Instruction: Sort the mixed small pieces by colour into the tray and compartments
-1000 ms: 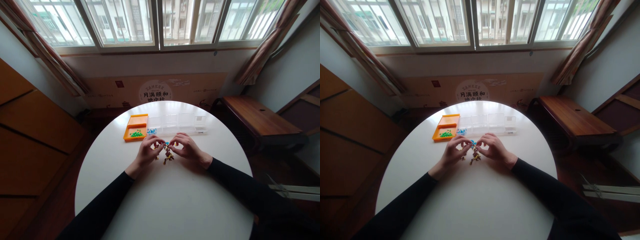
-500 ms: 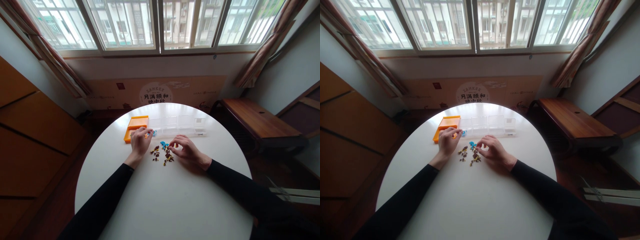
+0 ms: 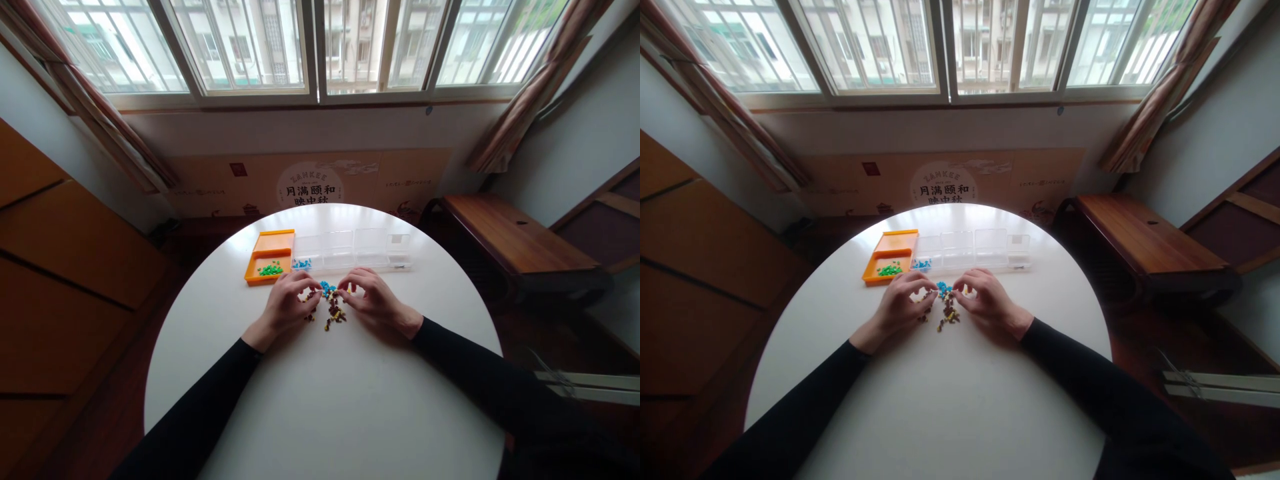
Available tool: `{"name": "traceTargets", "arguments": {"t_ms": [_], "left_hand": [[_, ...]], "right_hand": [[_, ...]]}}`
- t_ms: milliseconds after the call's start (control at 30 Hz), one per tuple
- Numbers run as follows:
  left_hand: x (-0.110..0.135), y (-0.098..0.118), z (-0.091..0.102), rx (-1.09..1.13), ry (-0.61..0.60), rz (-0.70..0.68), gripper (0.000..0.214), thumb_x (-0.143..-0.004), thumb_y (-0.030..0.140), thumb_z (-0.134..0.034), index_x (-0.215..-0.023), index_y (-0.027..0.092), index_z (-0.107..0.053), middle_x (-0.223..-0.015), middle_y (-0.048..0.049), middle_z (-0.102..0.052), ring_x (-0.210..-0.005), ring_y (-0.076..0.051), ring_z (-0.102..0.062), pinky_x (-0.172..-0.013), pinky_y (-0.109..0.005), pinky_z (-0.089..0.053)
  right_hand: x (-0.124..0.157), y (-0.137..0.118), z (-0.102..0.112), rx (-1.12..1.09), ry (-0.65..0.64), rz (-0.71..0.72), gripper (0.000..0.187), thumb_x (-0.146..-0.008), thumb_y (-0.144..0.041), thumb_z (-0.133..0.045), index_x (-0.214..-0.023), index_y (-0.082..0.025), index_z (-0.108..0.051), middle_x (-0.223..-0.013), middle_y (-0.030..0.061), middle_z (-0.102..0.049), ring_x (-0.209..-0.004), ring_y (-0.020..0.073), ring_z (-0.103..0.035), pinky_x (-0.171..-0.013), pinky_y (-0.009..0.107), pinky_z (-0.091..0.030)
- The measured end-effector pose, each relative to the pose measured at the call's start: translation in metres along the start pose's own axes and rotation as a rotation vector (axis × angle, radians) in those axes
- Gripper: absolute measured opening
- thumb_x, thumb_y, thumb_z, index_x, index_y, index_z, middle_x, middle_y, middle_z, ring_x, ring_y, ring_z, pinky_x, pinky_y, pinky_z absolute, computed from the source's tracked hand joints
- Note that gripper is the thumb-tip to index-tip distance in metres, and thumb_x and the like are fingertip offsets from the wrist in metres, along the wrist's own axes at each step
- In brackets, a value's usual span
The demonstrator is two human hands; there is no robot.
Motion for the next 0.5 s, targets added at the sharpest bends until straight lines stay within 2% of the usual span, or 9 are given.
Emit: {"name": "traceTargets", "arguments": {"t_ms": [133, 300, 500], "left_hand": [[0.0006, 0.0003, -0.0037, -0.002, -0.040, -0.025, 0.006, -0.095, 0.025, -0.078, -0.098, 0.027, -0.082, -0.097, -0.0024, -0.077, -0.090, -0.021, -0.071, -0.088, -0.038, -0.049], [0.0012, -0.0050, -0.0075, 0.007, -0.070, -0.031, 0.008, -0.099, 0.024, -0.076, -0.094, 0.027, -0.082, -0.095, -0.0020, -0.076, -0.090, -0.021, -0.071, -0.088, -0.037, -0.049], [-0.0002, -0.0018, -0.0065, 0.030, -0.068, -0.027, 0.011, -0.101, 0.024, -0.073, -0.093, 0.025, -0.079, -0.094, -0.0025, -0.076, -0.090, -0.021, -0.071, -0.089, -0.037, -0.050]], "right_hand": [[0.0000, 0.0005, -0.0003, -0.011, -0.003, 0.012, 0.004, -0.102, -0.025, -0.076, -0.099, -0.024, -0.075, -0.089, 0.0005, -0.074, -0.085, 0.0185, -0.068, -0.094, 0.036, -0.051], [-0.0007, -0.0013, 0.0011, -0.011, -0.016, 0.025, 0.005, -0.103, -0.025, -0.074, -0.098, -0.024, -0.075, -0.088, 0.0002, -0.074, -0.084, 0.0183, -0.067, -0.094, 0.036, -0.050], [-0.0004, -0.0013, 0.0016, -0.007, -0.025, 0.032, 0.006, -0.103, -0.025, -0.073, -0.098, -0.024, -0.075, -0.090, 0.0007, -0.076, -0.085, 0.0188, -0.067, -0.096, 0.037, -0.050]]}}
Point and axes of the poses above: each hand's wrist, its own x-axis away from the middle knuckle, its own z-axis out of the back of the hand, y = z × x, the point moved 2 cm from there along -x, towards the middle knuckle
